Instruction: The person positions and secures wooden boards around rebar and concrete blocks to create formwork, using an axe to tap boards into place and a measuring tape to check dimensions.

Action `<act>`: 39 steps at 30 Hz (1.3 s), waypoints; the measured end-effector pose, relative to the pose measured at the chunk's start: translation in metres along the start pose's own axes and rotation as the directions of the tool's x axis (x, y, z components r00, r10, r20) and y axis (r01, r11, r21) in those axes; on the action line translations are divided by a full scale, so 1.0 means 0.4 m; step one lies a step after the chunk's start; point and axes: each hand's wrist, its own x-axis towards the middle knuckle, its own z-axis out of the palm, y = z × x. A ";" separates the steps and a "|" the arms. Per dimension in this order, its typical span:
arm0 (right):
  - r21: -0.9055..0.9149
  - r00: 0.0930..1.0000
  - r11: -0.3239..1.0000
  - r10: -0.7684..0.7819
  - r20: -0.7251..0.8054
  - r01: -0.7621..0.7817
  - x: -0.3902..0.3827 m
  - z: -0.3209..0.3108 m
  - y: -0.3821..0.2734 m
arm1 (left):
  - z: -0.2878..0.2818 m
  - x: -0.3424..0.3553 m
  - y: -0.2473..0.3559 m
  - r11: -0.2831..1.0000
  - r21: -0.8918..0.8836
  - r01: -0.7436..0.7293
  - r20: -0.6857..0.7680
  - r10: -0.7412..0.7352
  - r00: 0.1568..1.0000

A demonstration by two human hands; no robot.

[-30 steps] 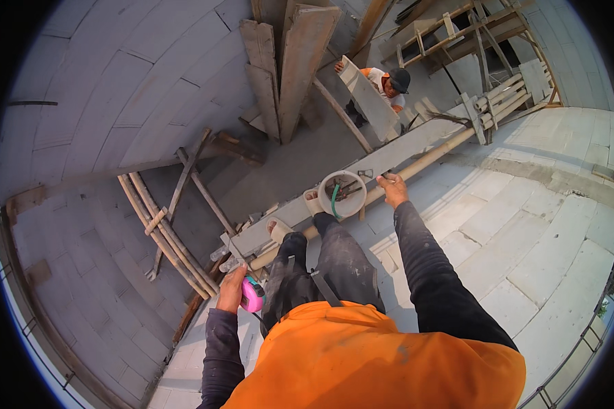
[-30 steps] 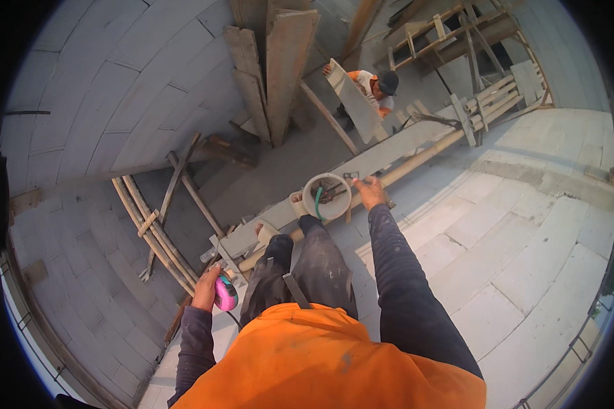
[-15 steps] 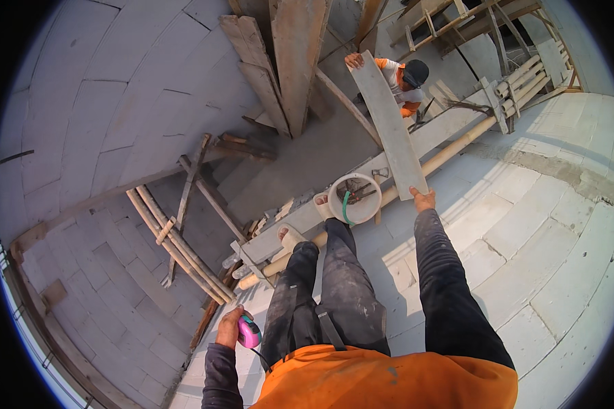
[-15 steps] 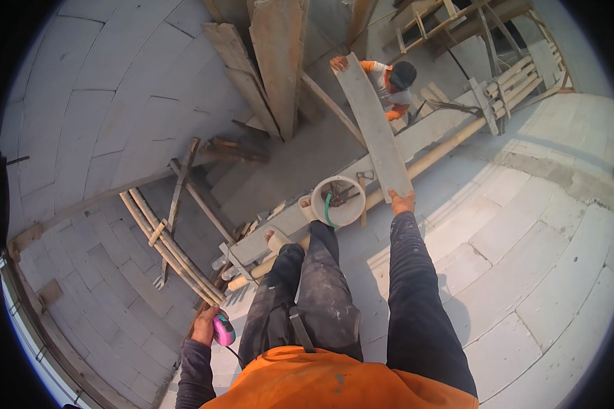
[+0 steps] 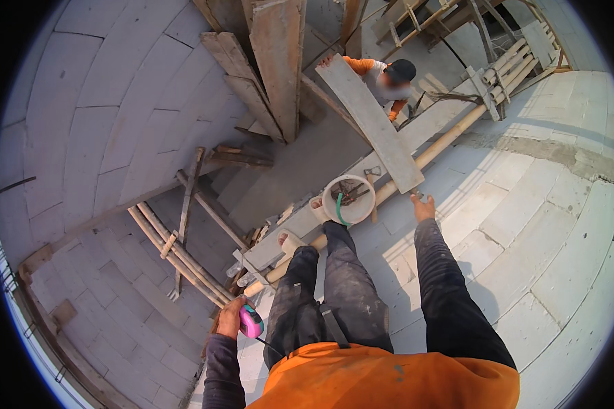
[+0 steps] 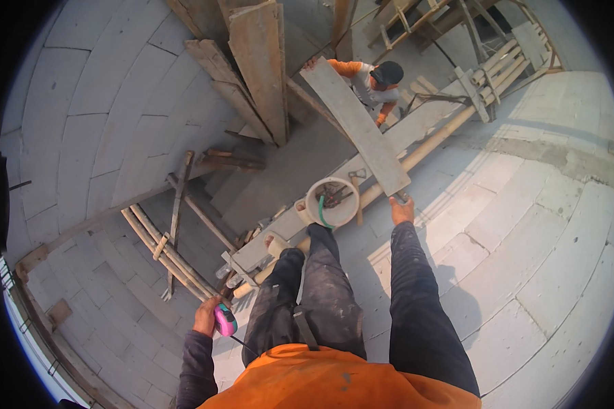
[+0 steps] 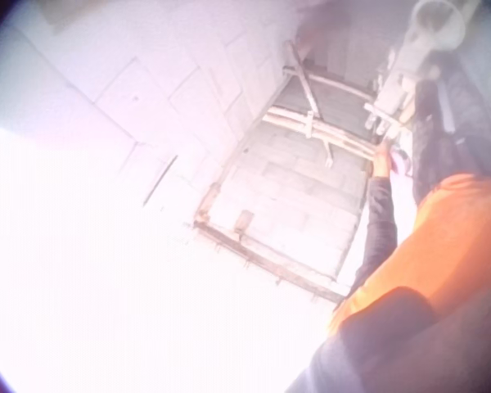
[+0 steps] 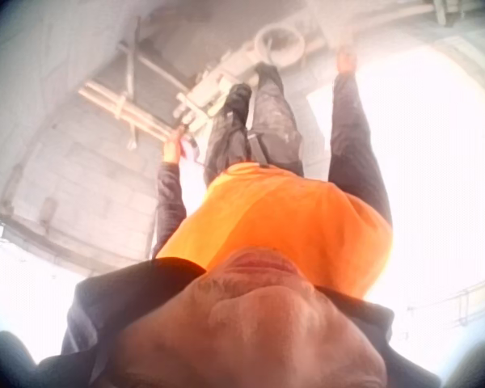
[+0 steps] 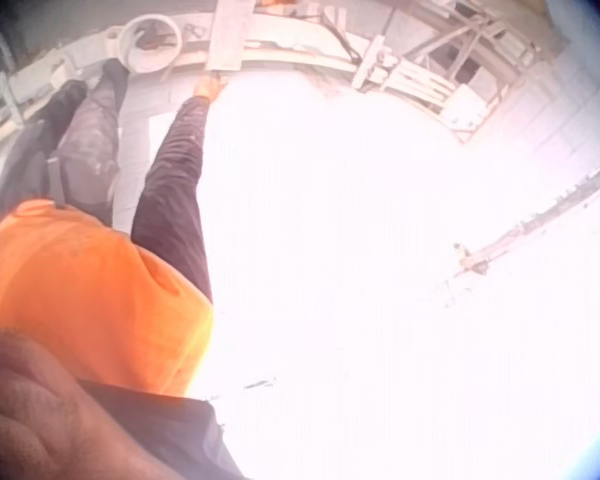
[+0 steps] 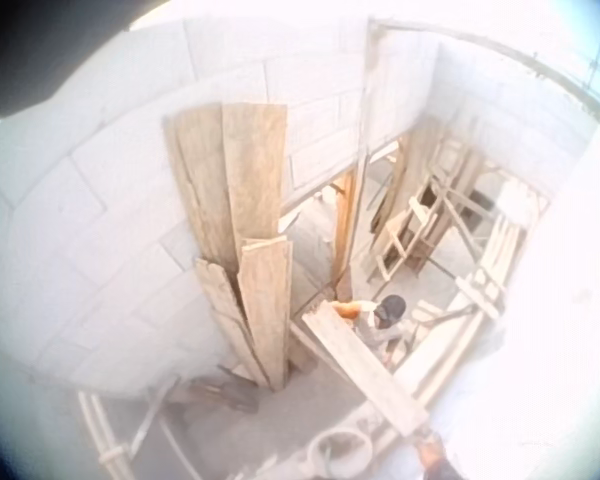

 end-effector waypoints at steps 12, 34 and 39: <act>0.008 0.994 0.998 -0.058 0.094 0.058 -0.011 0.023 0.054 | 0.030 -0.039 0.027 0.999 0.048 -0.018 0.029 0.016 0.999; -0.057 0.992 0.998 0.014 0.122 -0.007 -0.119 0.003 0.123 | 0.029 -0.045 -0.031 0.999 0.041 -0.010 0.021 0.010 1.000; -0.118 0.983 0.989 0.104 0.148 -0.087 -0.133 -0.007 0.140 | 0.037 -0.047 -0.017 0.999 0.048 -0.015 0.000 0.015 1.000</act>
